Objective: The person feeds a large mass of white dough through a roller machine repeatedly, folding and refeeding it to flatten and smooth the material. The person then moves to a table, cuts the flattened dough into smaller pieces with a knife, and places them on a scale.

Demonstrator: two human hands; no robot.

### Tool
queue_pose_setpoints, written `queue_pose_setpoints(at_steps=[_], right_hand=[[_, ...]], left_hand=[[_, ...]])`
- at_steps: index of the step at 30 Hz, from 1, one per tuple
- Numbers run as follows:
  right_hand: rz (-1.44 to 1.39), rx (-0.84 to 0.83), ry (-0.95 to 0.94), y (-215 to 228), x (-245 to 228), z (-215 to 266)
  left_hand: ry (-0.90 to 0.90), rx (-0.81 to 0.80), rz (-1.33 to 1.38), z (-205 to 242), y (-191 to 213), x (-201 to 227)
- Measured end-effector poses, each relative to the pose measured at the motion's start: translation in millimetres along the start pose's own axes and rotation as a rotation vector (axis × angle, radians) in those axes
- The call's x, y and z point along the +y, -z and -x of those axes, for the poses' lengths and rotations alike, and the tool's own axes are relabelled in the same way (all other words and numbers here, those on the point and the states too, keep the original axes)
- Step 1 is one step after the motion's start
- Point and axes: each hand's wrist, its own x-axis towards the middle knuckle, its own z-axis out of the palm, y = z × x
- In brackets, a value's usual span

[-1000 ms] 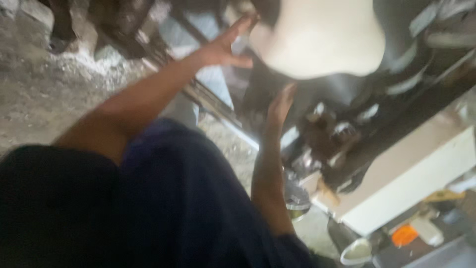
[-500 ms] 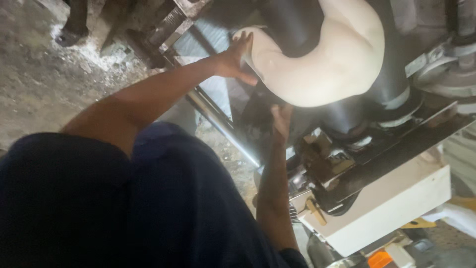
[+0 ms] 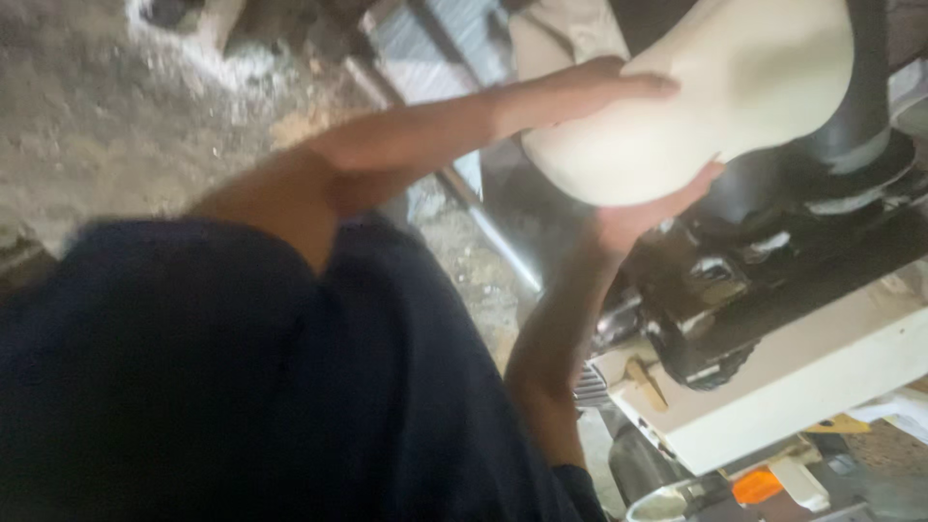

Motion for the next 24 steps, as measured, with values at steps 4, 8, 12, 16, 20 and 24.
queue_pose_setpoints(at_steps=[4, 8, 12, 16, 20, 24], right_hand=[[-0.308, 0.176, -0.393, -21, -20, 0], [-0.253, 0.104, -0.868, -41, 22, 35], [0.272, -0.132, -0.296, -72, 106, 38], [-0.196, -0.137, -0.395, -80, 146, 28], [-0.249, -0.222, -0.451, -80, 157, 26], [-0.289, -0.292, -0.497, -72, 157, 30]], left_hand=[[-0.186, -0.099, 0.489, -8, 27, -29], [-0.115, 0.554, -0.259, -30, 76, -106], [-0.280, 0.183, -0.170, -104, 74, -149], [-0.210, 0.232, -0.796, -149, 91, -148], [-0.196, 0.185, -1.024, -183, 110, -153], [-0.090, 0.095, -1.205, -224, 108, -176]])
